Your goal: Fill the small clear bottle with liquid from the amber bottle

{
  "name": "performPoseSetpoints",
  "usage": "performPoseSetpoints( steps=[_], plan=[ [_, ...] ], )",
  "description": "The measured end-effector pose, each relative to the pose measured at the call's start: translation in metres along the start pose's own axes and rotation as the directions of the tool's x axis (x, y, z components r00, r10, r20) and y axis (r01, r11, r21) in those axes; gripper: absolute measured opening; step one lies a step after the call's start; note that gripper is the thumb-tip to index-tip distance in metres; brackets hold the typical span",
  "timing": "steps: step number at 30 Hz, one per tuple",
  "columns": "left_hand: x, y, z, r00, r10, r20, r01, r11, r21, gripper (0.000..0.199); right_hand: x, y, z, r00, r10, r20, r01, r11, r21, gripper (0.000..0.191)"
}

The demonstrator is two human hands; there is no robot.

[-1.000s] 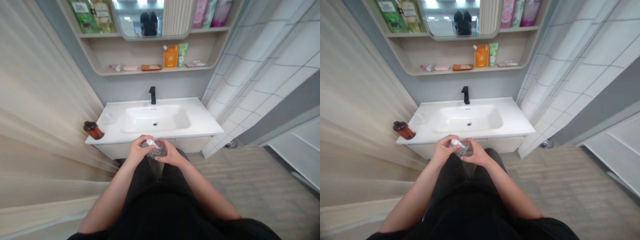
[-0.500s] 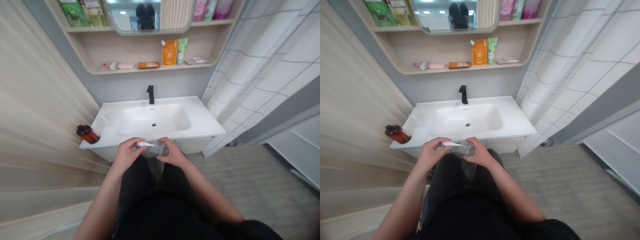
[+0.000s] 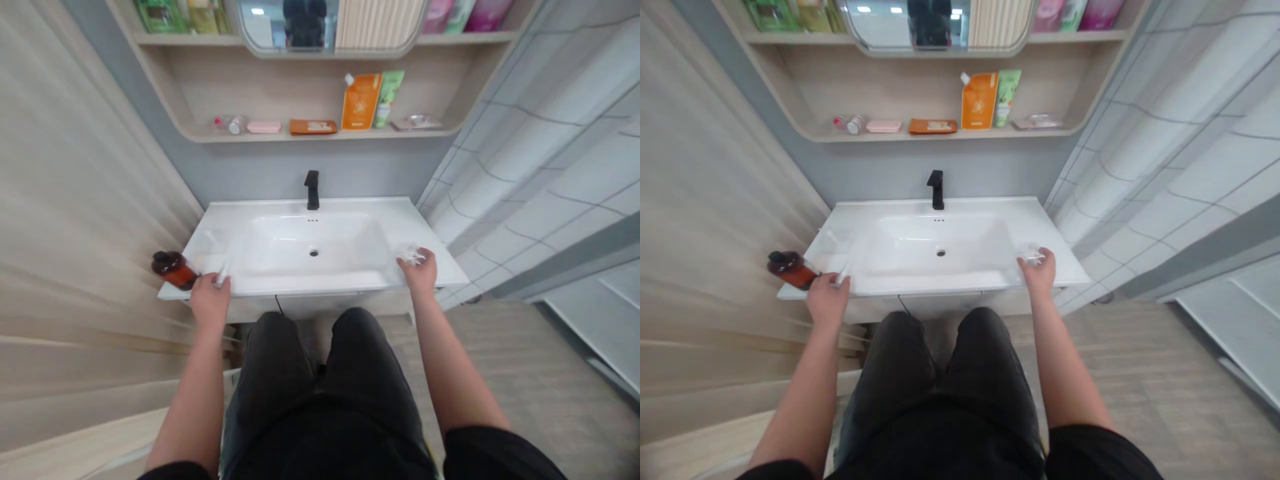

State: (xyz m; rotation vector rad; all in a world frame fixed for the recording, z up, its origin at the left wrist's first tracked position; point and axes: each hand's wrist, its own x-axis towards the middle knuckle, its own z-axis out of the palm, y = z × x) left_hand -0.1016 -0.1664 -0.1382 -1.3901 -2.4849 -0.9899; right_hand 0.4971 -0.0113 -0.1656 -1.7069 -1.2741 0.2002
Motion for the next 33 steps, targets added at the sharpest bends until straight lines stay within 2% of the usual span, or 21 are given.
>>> performPoseSetpoints(
  steps=[3,6,13,16,19,21,22,24,26,27,29,31,33],
  plan=[
    [0.001,-0.001,0.006,1.000,0.019,0.000,-0.019,0.995,0.097,0.036,0.016,0.005,0.002,0.996,0.083,-0.032,-0.083,0.996,-0.017,0.084],
    [0.000,0.000,0.004,0.999,0.045,0.023,-0.047,0.988,0.146,0.040,0.022,0.004,0.003,0.996,0.088,-0.029,-0.089,0.995,-0.041,0.088],
    [-0.011,0.029,-0.025,0.987,0.143,-0.068,-0.132,0.980,0.149,0.042,0.018,0.001,0.009,0.997,0.071,-0.027,-0.073,0.991,-0.113,0.098],
    [-0.007,0.044,-0.035,0.973,0.221,-0.060,-0.213,0.970,0.118,0.037,0.014,-0.004,0.010,0.997,0.069,-0.039,-0.074,0.987,-0.144,0.100],
    [-0.003,0.051,-0.041,0.974,0.227,-0.009,-0.226,0.971,0.083,0.035,0.012,-0.008,0.008,0.996,0.083,-0.021,-0.085,0.983,-0.162,0.101],
    [-0.001,0.044,-0.045,0.982,0.188,-0.005,-0.187,0.981,0.059,0.035,0.012,-0.009,0.007,0.995,0.096,-0.011,-0.096,0.982,-0.161,0.101],
    [0.001,0.037,-0.047,0.986,0.160,-0.037,-0.158,0.986,0.053,0.037,0.012,-0.009,0.006,0.995,0.101,-0.013,-0.102,0.982,-0.157,0.102],
    [0.006,0.016,-0.052,0.977,0.081,-0.195,-0.074,0.996,0.041,0.045,0.012,-0.007,0.007,0.994,0.105,-0.029,-0.108,0.984,-0.143,0.101],
    [0.017,-0.010,-0.058,0.929,-0.012,-0.370,0.011,1.000,-0.004,0.060,0.013,-0.004,0.008,0.995,0.092,-0.049,-0.097,0.986,-0.134,0.099],
    [0.025,-0.022,-0.060,0.911,-0.052,-0.408,0.040,0.998,-0.039,0.068,0.013,-0.003,0.009,0.995,0.080,-0.058,-0.087,0.987,-0.135,0.099],
    [0.045,-0.041,-0.065,0.926,-0.108,-0.361,0.070,0.991,-0.116,0.083,0.014,-0.001,0.011,0.996,0.053,-0.072,-0.063,0.988,-0.142,0.100],
    [0.064,-0.052,-0.066,0.964,-0.146,-0.223,0.104,0.977,-0.188,0.096,0.014,0.000,0.012,0.995,0.017,-0.095,-0.031,0.988,-0.150,0.104],
    [0.079,-0.054,-0.067,0.977,-0.194,-0.093,0.169,0.959,-0.227,0.100,0.015,0.000,0.012,0.991,-0.027,-0.128,0.009,0.990,-0.144,0.105]
  ],
)
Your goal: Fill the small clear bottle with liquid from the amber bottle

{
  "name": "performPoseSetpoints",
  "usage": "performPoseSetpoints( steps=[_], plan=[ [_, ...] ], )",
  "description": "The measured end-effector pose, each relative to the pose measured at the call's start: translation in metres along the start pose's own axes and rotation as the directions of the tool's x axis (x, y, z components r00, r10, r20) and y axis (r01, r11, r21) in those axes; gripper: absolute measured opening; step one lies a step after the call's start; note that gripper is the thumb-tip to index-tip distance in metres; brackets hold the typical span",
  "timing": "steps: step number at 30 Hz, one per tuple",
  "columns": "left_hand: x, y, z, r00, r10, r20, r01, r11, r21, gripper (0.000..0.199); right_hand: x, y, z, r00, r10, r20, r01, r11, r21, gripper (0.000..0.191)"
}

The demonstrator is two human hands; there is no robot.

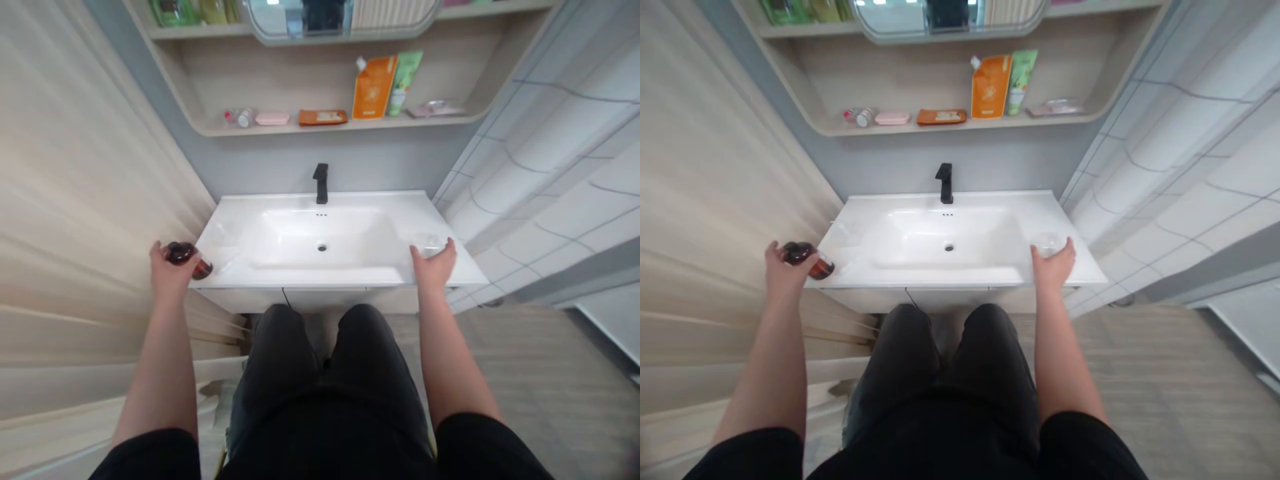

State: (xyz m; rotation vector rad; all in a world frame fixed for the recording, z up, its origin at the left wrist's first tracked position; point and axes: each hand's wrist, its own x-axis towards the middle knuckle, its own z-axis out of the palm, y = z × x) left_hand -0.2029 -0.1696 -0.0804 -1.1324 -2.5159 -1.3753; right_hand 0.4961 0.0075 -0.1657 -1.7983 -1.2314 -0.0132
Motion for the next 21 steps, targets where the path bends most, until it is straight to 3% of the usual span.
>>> performPoseSetpoints(
  steps=[3,7,9,11,12,14,16,17,18,19,21],
  plan=[
    [0.006,0.008,-0.002,0.999,-0.044,0.029,0.044,0.999,-0.012,0.083,-0.002,-0.002,-0.010,0.996,-0.046,-0.079,0.051,0.997,0.057,0.101],
    [-0.016,0.030,-0.020,0.993,-0.021,-0.118,0.021,1.000,0.001,0.083,-0.026,-0.020,-0.040,0.974,-0.126,-0.188,0.151,0.980,0.127,0.084],
    [-0.038,0.048,-0.032,0.989,0.021,-0.149,-0.023,1.000,-0.013,0.087,-0.055,-0.043,-0.056,0.974,-0.180,-0.138,0.205,0.959,0.197,0.068],
    [-0.067,0.072,-0.040,0.989,0.085,-0.121,-0.094,0.993,-0.070,0.087,-0.095,-0.079,-0.070,0.962,-0.266,0.063,0.230,0.913,0.338,0.047],
    [-0.084,0.086,-0.042,0.989,0.128,-0.072,-0.135,0.986,-0.101,0.087,-0.117,-0.100,-0.074,0.912,-0.350,0.213,0.234,0.872,0.430,0.041],
    [-0.123,0.116,-0.040,0.972,0.217,0.087,-0.195,0.958,-0.211,0.088,-0.161,-0.143,-0.080,0.726,-0.531,0.436,0.176,0.757,0.629,0.048],
    [-0.163,0.145,-0.031,0.906,0.340,0.252,-0.250,0.910,-0.330,0.085,-0.199,-0.181,-0.083,0.547,-0.647,0.531,0.028,0.649,0.761,0.085],
    [-0.183,0.158,-0.026,0.870,0.385,0.309,-0.255,0.887,-0.386,0.083,-0.213,-0.195,-0.083,0.483,-0.676,0.557,-0.051,0.613,0.788,0.108],
    [-0.201,0.170,-0.021,0.833,0.425,0.354,-0.255,0.863,-0.436,0.082,-0.224,-0.206,-0.084,0.456,-0.682,0.571,-0.108,0.595,0.797,0.122],
    [-0.216,0.179,-0.017,0.805,0.460,0.373,-0.257,0.839,-0.480,0.082,-0.231,-0.213,-0.084,0.461,-0.673,0.578,-0.148,0.584,0.798,0.128],
    [-0.236,0.192,-0.013,0.768,0.526,0.365,-0.286,0.792,-0.540,0.084,-0.237,-0.217,-0.087,0.525,-0.628,0.575,-0.179,0.579,0.796,0.118]
  ],
)
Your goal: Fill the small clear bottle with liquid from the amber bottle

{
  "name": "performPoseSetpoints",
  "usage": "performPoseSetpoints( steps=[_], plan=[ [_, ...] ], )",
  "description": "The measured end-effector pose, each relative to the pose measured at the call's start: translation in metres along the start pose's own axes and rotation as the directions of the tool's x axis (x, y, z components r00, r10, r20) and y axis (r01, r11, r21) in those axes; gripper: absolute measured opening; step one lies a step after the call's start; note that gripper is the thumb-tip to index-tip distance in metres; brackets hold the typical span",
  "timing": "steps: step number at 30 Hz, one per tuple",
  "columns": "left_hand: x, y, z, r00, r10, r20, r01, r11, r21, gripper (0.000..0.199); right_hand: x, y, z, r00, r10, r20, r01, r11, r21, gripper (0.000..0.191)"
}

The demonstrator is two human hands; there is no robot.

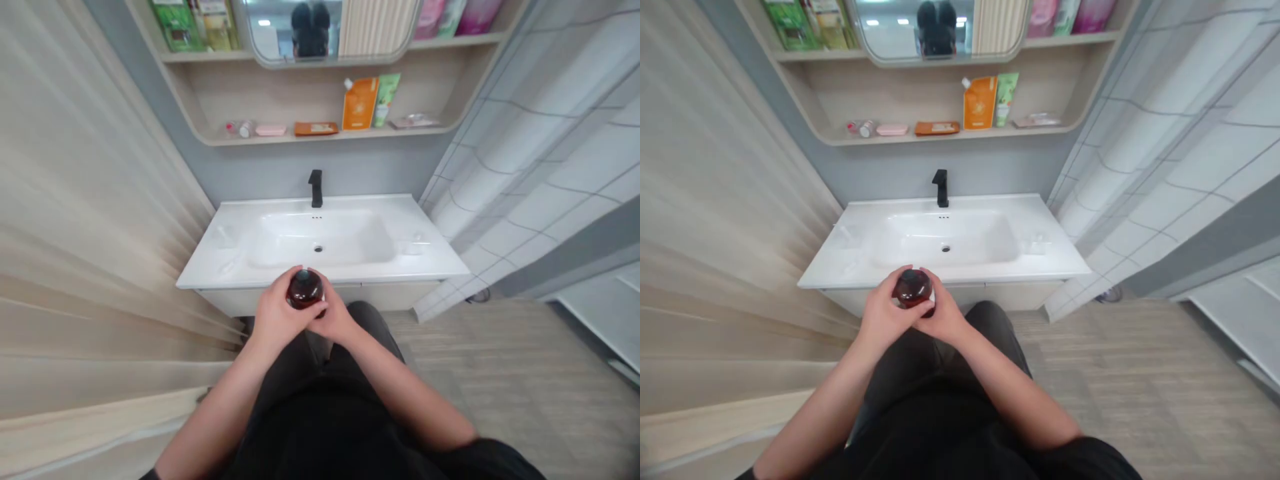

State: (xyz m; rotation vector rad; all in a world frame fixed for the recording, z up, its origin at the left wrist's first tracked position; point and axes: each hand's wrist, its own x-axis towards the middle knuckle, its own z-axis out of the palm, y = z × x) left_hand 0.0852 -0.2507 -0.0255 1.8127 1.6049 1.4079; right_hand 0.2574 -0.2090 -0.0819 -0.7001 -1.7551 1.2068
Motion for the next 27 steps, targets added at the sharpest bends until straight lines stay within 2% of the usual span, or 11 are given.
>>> performPoseSetpoints(
  steps=[3,8,11,15,18,21,24,27],
  plan=[
    [-0.003,0.010,-0.001,0.984,0.120,0.131,-0.111,0.991,-0.074,0.071,-0.010,0.000,-0.010,0.997,0.025,-0.077,-0.024,1.000,0.010,0.093],
    [0.008,0.015,-0.023,0.902,0.224,0.370,-0.182,0.972,-0.146,0.038,-0.031,0.005,-0.031,0.999,0.047,-0.009,-0.047,0.999,0.010,0.087],
    [0.015,0.018,-0.025,0.838,0.264,0.477,-0.218,0.964,-0.151,0.035,-0.038,0.008,-0.035,0.999,0.028,0.021,-0.028,1.000,-0.009,0.084],
    [0.019,0.022,-0.022,0.785,0.327,0.525,-0.236,0.943,-0.235,0.035,-0.043,0.008,-0.031,1.000,0.025,0.012,-0.025,1.000,-0.010,0.076],
    [0.018,0.029,-0.020,0.802,0.280,0.528,-0.210,0.959,-0.190,0.025,-0.044,0.006,-0.028,0.997,0.053,-0.053,-0.054,0.998,-0.012,0.076],
    [0.014,0.040,-0.012,0.875,0.161,0.456,-0.192,0.981,0.020,0.011,-0.044,0.003,-0.025,0.992,0.083,-0.099,-0.088,0.995,-0.045,0.074],
    [0.010,0.053,0.001,0.929,0.104,0.356,-0.206,0.943,0.263,0.017,-0.043,0.002,-0.021,0.993,0.081,-0.086,-0.086,0.994,-0.061,0.071],
    [0.009,0.062,0.007,0.934,0.073,0.350,-0.221,0.889,0.402,0.020,-0.044,0.000,-0.015,0.996,0.078,-0.032,-0.079,0.996,-0.043,0.070]
  ],
)
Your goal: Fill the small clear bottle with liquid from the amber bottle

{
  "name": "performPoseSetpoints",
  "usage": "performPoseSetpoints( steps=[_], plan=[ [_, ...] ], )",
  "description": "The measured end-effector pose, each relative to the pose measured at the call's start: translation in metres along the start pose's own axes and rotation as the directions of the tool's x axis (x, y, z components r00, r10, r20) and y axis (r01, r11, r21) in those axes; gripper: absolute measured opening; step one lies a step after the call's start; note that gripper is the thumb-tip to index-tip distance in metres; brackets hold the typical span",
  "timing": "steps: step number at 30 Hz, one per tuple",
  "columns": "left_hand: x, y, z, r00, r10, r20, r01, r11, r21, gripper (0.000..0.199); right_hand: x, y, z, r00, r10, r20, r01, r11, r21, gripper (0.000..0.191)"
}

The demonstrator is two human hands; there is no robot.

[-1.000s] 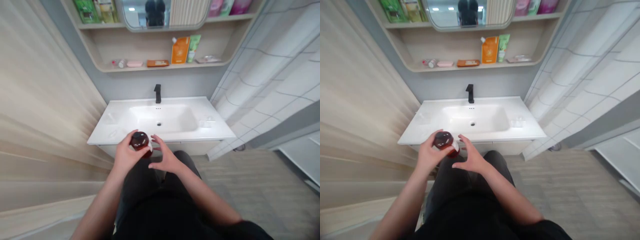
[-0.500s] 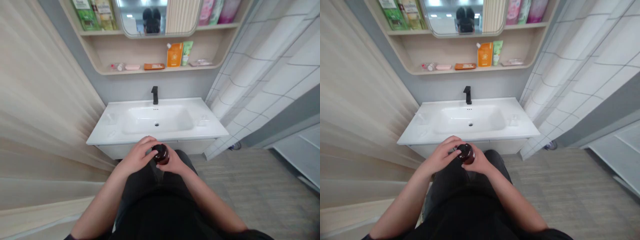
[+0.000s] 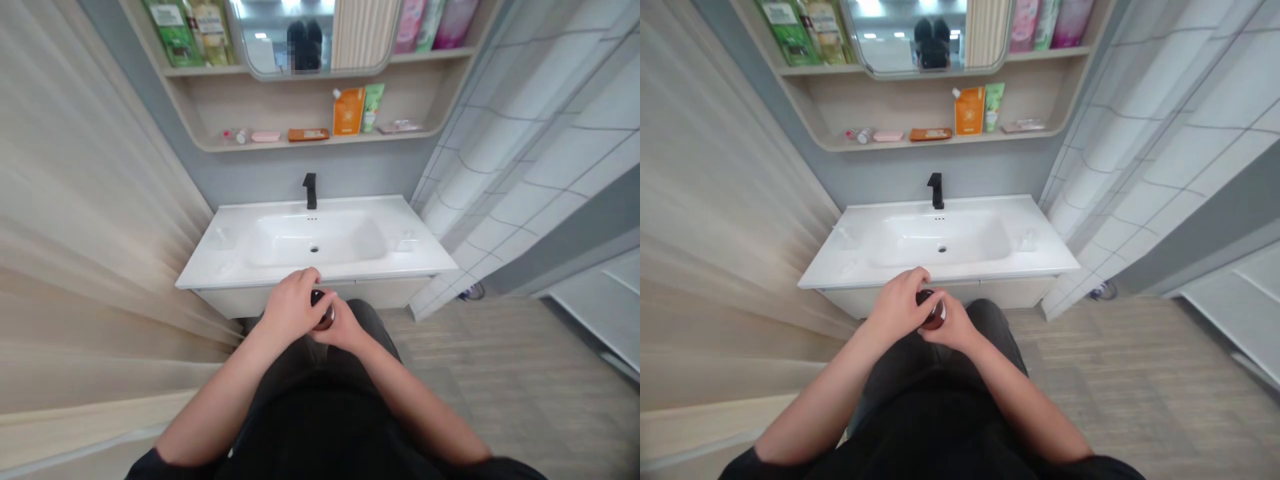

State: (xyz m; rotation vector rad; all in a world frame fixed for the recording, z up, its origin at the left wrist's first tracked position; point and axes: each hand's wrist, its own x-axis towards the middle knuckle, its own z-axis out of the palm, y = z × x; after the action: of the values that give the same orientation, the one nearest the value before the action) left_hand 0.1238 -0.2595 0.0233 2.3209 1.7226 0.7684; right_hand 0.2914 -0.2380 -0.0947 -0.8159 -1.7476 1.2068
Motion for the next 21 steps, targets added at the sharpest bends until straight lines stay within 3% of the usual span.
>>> performPoseSetpoints(
  steps=[6,10,13,18,21],
  plan=[
    [-0.010,0.000,-0.014,0.987,0.064,0.150,-0.067,0.998,0.011,0.019,-0.005,-0.002,0.004,0.995,-0.002,-0.100,0.002,1.000,0.002,0.071],
    [-0.009,-0.001,-0.010,0.996,0.027,0.086,-0.037,0.992,0.120,0.020,-0.004,0.002,0.005,0.995,0.003,-0.098,-0.005,1.000,-0.022,0.067],
    [-0.007,0.000,-0.005,0.995,0.071,0.074,-0.084,0.978,0.189,0.030,-0.005,0.006,0.008,0.998,-0.004,-0.070,0.004,1.000,-0.008,0.061],
    [-0.014,-0.004,-0.007,0.974,0.149,0.172,-0.168,0.981,0.099,0.022,-0.006,0.013,0.010,0.993,-0.036,-0.115,0.037,0.999,0.008,0.067],
    [-0.020,-0.009,-0.009,0.986,0.131,0.103,-0.131,0.991,-0.003,0.019,-0.006,0.016,0.009,0.992,-0.008,-0.128,0.006,1.000,-0.020,0.071]
  ],
)
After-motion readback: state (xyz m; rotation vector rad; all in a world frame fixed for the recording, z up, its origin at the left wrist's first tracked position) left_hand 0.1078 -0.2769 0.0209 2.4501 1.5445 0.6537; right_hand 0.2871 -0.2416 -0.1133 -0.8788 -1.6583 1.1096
